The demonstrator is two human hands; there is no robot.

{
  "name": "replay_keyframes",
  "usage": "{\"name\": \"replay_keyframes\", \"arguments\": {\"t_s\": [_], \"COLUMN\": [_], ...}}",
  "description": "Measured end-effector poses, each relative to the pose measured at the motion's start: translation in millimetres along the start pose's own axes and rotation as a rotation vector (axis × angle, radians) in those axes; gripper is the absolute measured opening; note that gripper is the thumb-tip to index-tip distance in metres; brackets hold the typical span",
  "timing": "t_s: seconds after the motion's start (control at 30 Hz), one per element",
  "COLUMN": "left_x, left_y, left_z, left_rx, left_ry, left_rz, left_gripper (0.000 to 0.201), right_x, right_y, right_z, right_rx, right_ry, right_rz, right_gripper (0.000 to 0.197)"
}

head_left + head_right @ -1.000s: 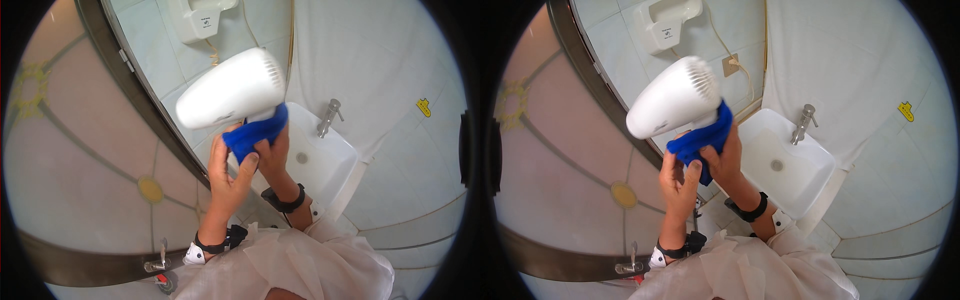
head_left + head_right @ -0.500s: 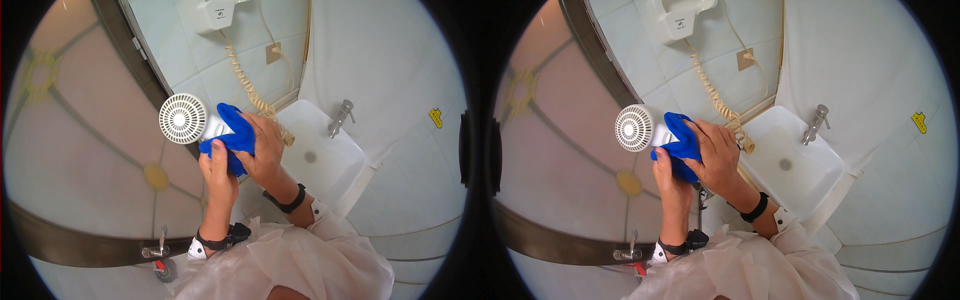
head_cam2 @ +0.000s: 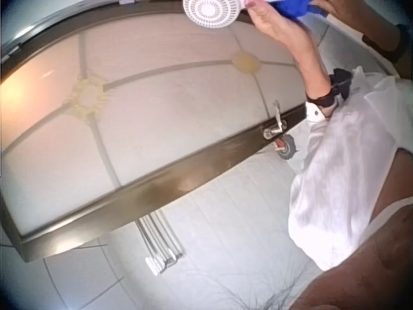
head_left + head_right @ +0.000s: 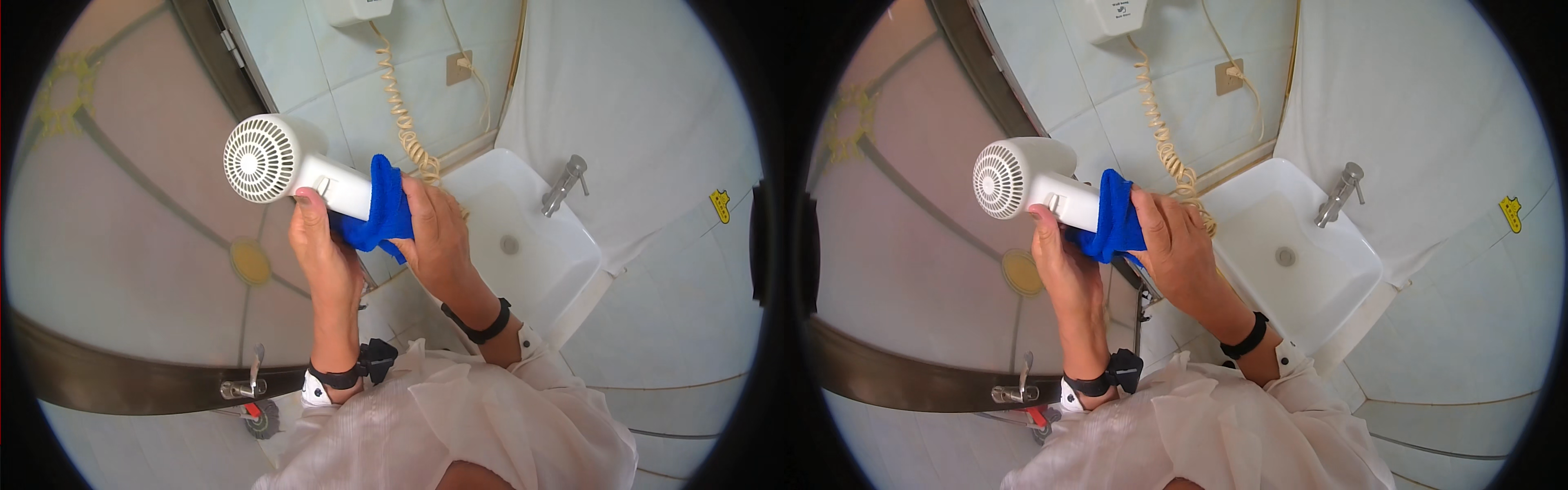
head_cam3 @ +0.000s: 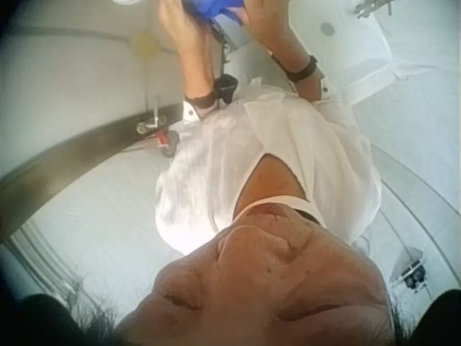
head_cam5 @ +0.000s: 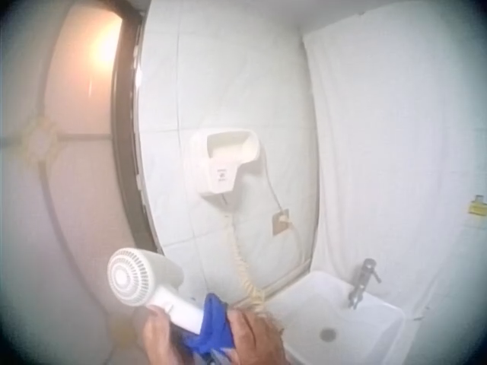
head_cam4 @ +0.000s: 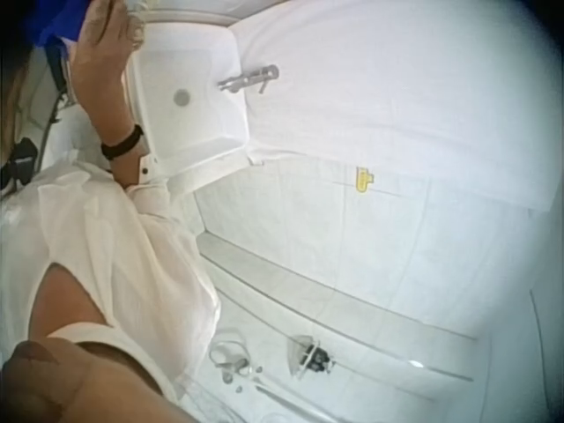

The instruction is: The recorder washes a cleaning cloth in the sink and uses it to wipe down a wall-mounted hairdryer.

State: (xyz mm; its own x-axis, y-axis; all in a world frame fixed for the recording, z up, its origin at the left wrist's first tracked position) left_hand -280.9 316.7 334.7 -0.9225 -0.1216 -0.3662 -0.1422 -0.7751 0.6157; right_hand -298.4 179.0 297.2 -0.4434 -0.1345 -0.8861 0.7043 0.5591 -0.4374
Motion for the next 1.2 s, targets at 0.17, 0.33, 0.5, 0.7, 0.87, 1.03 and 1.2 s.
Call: {"name": "replay_keyframes", "arguments": {"t_s": [0.17, 0.33, 0.5, 0.7, 0.87, 1.03, 1.2], "left_x": [0.3, 0.2, 5.2, 2.6, 3.6, 9.6, 12.7], "left_y": [-2.3, -2.6, -5.7, 0.0, 9.5, -2.0, -5.4], "left_z": [-3.7, -3.2, -15.6, -12.8, -16.8, -29.0, -40.2], "left_rx": [-0.012, 0.01, -0.116, -0.075, 0.054, 0.083, 0.052], "left_ry": [0.004, -0.018, 0.029, -0.029, -0.077, -0.122, -0.142], "left_rz": [0.001, -0.084, -0.13, -0.256, -0.282, -0.263, -0.254], "left_gripper": [0.055, 0.051, 0.044, 0.055, 0.066, 0.044, 0.031], "right_x": [3.5, 9.8, 22.1, 37.8, 37.5, 8.5, -3.2], "right_y": [-0.4, -1.3, 5.6, 16.4, 18.9, 10.3, -3.3], "right_z": [0.4, 2.3, 6.7, 17.1, 9.5, -0.9, -5.5], "right_rx": [0.042, 0.078, -0.057, -0.235, -0.378, -0.719, -0.701], "right_ry": [0.001, 0.006, 0.075, 0.189, 0.413, 0.599, 0.523], "right_rz": [0.0, 0.014, -0.01, 0.033, 0.056, 0.127, 0.088], "right_gripper": [0.079, 0.081, 0.083, 0.07, 0.057, 0.054, 0.063]}}
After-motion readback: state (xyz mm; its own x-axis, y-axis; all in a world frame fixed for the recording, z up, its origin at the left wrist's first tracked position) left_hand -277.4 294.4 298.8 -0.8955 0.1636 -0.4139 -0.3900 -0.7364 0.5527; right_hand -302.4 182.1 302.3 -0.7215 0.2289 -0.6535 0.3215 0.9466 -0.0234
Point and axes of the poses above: each hand's wrist, its own x-axis away from the middle knuckle, its own y-axis out of the palm, z = x × y, the point moved 1 cm from there along -x, towards the middle knuckle, and after that the axes turned 4 degrees about x, right-handed, at the moved point
